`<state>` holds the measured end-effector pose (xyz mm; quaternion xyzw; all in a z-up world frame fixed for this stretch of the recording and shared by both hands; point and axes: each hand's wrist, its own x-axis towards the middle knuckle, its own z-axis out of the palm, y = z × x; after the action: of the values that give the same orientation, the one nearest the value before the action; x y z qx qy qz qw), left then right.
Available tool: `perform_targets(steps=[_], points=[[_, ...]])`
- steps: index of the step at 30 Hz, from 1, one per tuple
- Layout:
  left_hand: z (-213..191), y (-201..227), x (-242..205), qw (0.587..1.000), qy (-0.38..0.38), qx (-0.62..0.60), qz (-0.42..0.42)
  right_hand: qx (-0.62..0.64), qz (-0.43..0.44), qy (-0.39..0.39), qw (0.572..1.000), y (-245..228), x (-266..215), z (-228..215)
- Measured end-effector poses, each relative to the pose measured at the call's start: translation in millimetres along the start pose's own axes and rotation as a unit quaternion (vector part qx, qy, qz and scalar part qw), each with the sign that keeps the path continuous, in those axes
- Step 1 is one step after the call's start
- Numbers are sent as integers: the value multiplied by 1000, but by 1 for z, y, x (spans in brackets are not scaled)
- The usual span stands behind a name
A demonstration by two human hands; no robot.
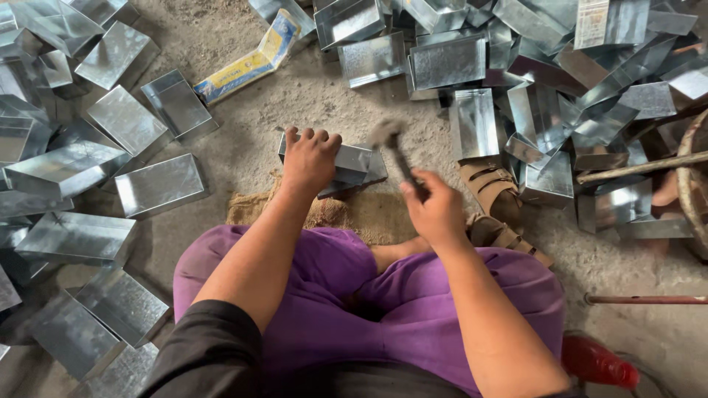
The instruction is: The person sits on the floor and repeatedly hammers small rectangular metal boxes with a hammer, striking the edges to flatten or shape them. The person picks up each box, positions it on a small block, hammers it, and then tosses it aside to a growing pile.
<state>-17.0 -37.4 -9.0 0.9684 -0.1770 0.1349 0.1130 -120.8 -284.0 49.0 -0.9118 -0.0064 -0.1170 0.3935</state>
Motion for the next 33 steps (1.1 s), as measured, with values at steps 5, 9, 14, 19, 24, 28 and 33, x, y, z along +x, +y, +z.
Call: perform_targets(steps=[5,9,14,19,24,28,33], points=[[-3,3,-2,987,77,-144,0,1,-55,81,995,18,1,-9],[8,11,-8,923,39,-367,-105,77,-51,115,989,-2,-1,-47],[33,14,-9,903,-17,-405,-145,196,-261,212,921,-78,1,-121],[42,13,-8,905,-21,-398,-149,211,-306,329,868,-121,20,-127],[49,12,-11,907,-37,-393,-147,24,-271,129,954,-90,32,-41],[51,11,-9,920,-15,-367,-135,-37,-240,49,969,-66,19,-4],[21,1,-3,940,27,-320,-115,147,-26,51,988,-47,6,-37]])
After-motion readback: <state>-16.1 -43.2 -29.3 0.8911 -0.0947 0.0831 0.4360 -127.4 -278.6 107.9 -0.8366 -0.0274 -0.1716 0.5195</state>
